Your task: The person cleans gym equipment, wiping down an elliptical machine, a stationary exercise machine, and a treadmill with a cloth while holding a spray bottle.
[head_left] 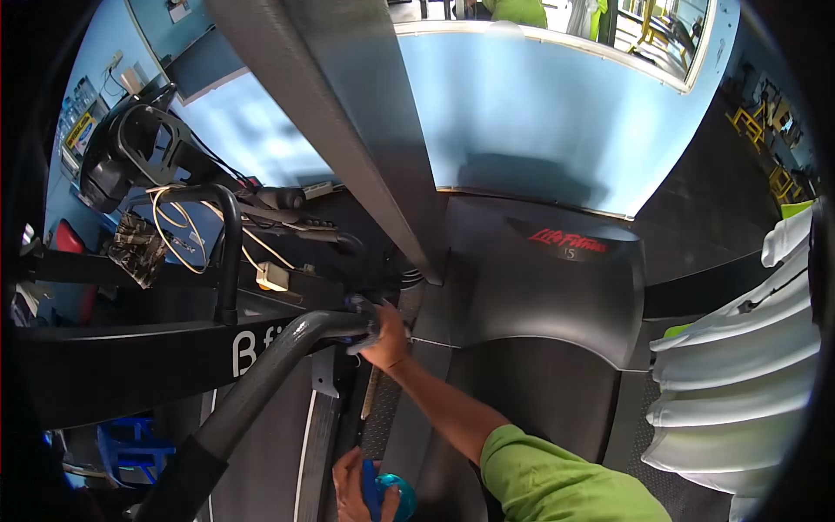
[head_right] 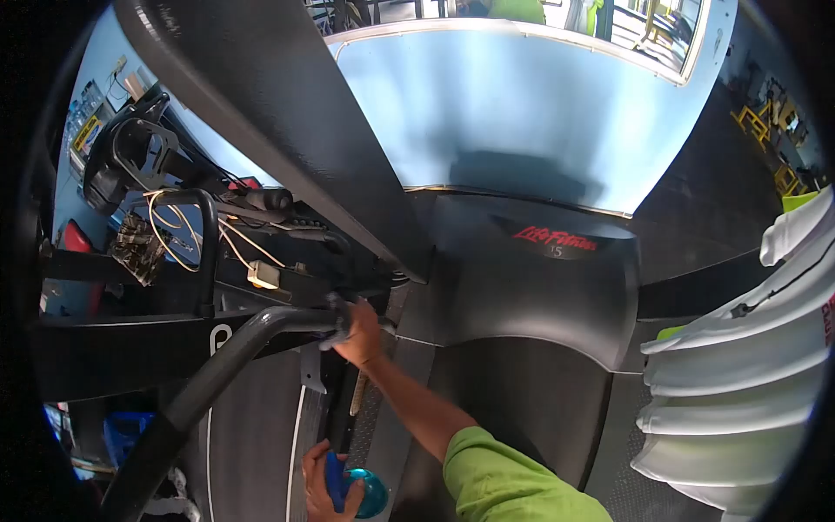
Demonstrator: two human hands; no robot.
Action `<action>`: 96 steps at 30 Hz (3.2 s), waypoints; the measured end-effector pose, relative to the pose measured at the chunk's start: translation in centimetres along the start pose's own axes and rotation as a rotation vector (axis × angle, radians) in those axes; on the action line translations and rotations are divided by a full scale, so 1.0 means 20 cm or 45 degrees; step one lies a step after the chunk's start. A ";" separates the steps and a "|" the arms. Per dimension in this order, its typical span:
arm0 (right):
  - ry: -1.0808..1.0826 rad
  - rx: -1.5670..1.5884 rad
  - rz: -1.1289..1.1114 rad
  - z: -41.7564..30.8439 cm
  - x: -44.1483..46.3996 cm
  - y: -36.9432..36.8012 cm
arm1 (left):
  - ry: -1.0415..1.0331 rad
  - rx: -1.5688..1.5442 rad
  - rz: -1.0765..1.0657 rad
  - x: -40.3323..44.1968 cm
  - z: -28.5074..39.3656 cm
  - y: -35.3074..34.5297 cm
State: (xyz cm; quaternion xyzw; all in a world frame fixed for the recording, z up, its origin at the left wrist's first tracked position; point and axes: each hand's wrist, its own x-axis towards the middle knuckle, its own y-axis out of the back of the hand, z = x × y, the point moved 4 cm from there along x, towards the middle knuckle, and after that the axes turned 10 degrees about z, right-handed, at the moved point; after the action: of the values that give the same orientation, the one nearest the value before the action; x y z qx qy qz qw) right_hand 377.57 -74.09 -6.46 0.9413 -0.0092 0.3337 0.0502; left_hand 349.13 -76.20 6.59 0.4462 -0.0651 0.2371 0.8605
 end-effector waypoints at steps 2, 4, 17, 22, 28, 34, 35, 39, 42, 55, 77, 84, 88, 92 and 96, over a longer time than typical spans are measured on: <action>-0.153 -0.213 -0.211 0.25 -0.14 0.01 | 0.043 -0.009 -0.007 0.02 0.07 -0.02; -0.220 -0.328 -0.256 0.41 -0.21 0.04 | 0.081 -0.024 -0.009 0.05 0.09 -0.04; -1.445 0.087 -0.291 0.24 -0.24 0.86 | 0.049 -0.122 0.084 0.10 0.08 -0.12; -0.265 0.415 -0.080 -0.51 0.91 1.02 | 0.149 -0.199 -0.001 0.09 0.10 -0.14; 0.587 0.163 0.022 -1.68 1.90 0.76 | 0.028 -0.184 0.039 0.02 0.02 -0.20; 0.723 -0.023 0.084 -2.15 2.50 0.62 | -0.043 -0.158 0.122 -0.03 0.01 -0.18; 0.754 -0.039 0.047 -2.16 2.56 0.61 | -0.046 -0.163 0.129 -0.02 0.00 -0.17; 0.706 0.098 0.183 -2.14 2.29 0.64 | 0.003 -0.215 0.007 0.02 0.04 -0.14; 0.993 -0.332 0.112 -1.94 1.83 0.58 | 0.026 -0.279 -0.002 0.07 0.03 -0.16; 0.726 -0.322 0.464 -2.06 2.02 0.54 | -0.079 -0.259 0.073 -0.01 0.09 -0.11; 0.541 -0.133 0.676 -0.83 1.17 0.37 | 0.076 -0.196 -0.318 -0.02 0.00 -0.22; 0.334 -0.104 0.418 0.05 0.73 0.34 | 0.147 -0.296 -0.393 0.07 -0.03 -0.32; -0.263 -0.338 0.089 0.52 0.42 0.33 | 0.006 -0.210 -0.289 0.00 -0.10 -0.36; -0.816 -0.355 -0.340 0.84 0.18 0.54 | 0.145 -0.226 -0.403 0.11 -0.03 -0.37; -0.671 -0.383 -0.017 0.69 0.52 0.78 | 0.177 -0.191 -0.489 0.14 -0.01 -0.40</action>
State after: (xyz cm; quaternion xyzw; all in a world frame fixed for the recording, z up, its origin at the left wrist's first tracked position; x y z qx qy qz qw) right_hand 393.52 -90.86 -9.26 0.9775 -0.0649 0.0725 0.1870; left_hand 355.33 -78.89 1.49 0.3677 0.0630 0.0936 0.9231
